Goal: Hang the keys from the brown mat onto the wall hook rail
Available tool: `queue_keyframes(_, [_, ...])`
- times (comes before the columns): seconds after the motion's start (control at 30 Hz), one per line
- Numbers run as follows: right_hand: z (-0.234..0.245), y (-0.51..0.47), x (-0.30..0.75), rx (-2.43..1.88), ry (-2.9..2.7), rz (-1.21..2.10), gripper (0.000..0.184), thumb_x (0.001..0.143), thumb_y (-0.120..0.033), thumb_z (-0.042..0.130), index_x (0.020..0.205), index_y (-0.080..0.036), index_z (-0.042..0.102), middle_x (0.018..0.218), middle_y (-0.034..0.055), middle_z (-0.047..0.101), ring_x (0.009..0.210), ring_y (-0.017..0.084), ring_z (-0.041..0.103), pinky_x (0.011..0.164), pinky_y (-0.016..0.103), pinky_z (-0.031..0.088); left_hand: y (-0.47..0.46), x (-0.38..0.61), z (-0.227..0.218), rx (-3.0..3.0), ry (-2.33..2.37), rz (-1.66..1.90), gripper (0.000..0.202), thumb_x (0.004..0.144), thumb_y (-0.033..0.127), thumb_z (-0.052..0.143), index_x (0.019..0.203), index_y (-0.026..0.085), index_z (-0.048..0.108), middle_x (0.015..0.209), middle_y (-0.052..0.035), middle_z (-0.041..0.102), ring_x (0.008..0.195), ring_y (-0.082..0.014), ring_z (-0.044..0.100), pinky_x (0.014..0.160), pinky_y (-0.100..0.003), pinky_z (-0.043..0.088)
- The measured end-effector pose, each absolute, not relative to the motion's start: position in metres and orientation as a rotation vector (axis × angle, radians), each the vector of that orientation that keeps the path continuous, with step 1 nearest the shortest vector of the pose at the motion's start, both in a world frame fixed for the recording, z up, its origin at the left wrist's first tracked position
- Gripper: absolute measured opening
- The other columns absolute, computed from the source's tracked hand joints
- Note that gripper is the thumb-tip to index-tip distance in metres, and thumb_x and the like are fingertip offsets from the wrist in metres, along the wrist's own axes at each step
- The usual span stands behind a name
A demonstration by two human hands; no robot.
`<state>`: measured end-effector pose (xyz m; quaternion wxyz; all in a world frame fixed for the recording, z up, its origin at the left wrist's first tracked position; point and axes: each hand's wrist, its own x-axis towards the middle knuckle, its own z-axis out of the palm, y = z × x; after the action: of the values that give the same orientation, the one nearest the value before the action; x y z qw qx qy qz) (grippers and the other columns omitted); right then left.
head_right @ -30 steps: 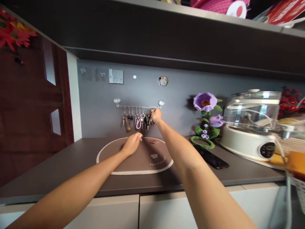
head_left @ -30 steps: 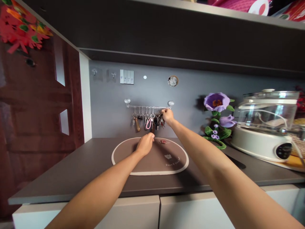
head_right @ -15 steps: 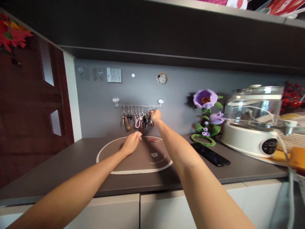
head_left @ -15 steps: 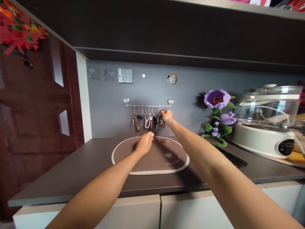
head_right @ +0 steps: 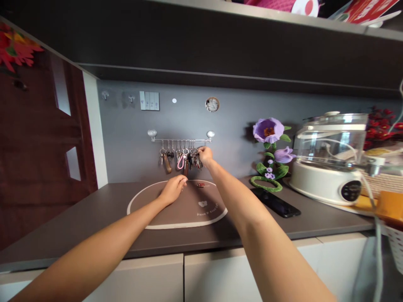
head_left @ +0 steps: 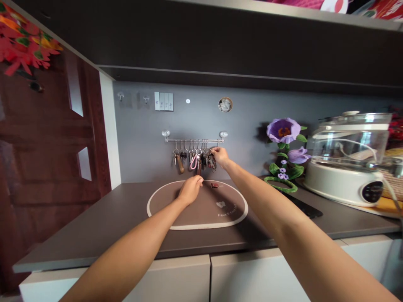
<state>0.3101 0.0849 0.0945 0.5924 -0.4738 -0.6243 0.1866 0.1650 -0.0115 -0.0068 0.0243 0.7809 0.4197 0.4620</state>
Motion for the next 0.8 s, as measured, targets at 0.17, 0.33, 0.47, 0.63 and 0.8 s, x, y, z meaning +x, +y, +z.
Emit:
queue_keyframes(0.17, [0.09,0.07,0.318,-1.069,-1.349,0.379,0.015,0.068,-0.015,0.047,0.079,-0.015,0.056,0.085,0.0046,0.061,0.077,0.013,0.054,0.08,0.028,0.04,-0.013,0.164,-0.006,2.433,1.272,1.429,0.023,0.084,0.023,0.034,0.078,0.017,0.055,0.072,-0.0019,0.061,0.063,-0.0116,0.053,0.062,-0.023,0.039])
queue_keyframes(0.33, [0.065,0.048,0.327,-1.063,-1.283,0.347,0.017,0.07,-0.02,0.046,0.085,-0.016,0.054,0.092,0.0058,0.06,0.082,0.013,0.053,0.081,0.028,0.039,-0.016,0.163,-0.005,2.473,1.28,1.353,0.019,0.082,0.022,0.039,0.083,0.016,0.057,0.076,-0.0031,0.062,0.069,-0.0131,0.055,0.067,-0.024,0.041])
queue_keyframes(0.47, [0.031,0.035,0.337,-1.119,-1.399,0.431,0.014,0.069,-0.022,0.046,0.077,-0.015,0.056,0.079,0.0034,0.061,0.071,0.012,0.053,0.074,0.027,0.041,-0.017,0.163,-0.005,2.457,1.278,1.285,0.019,0.081,0.021,0.041,0.089,0.016,0.058,0.081,-0.0042,0.063,0.073,-0.014,0.057,0.07,-0.025,0.043])
queue_keyframes(0.63, [0.0,0.027,0.348,-1.226,-1.612,0.501,0.013,0.069,-0.024,0.051,0.073,-0.016,0.059,0.073,0.0016,0.062,0.064,0.01,0.053,0.066,0.024,0.041,-0.015,0.162,-0.007,2.414,1.281,1.23,0.018,0.08,0.02,0.044,0.091,0.015,0.058,0.083,-0.0048,0.064,0.076,-0.0138,0.058,0.072,-0.025,0.044])
queue_keyframes(0.8, [-0.012,0.032,0.354,-1.277,-1.817,0.455,0.012,0.071,-0.025,0.054,0.069,-0.017,0.063,0.068,0.0008,0.064,0.062,0.011,0.054,0.065,0.022,0.04,-0.012,0.16,-0.009,2.392,1.322,1.192,0.019,0.079,0.02,0.046,0.092,0.014,0.058,0.085,-0.0053,0.065,0.077,-0.0129,0.058,0.073,-0.024,0.044])
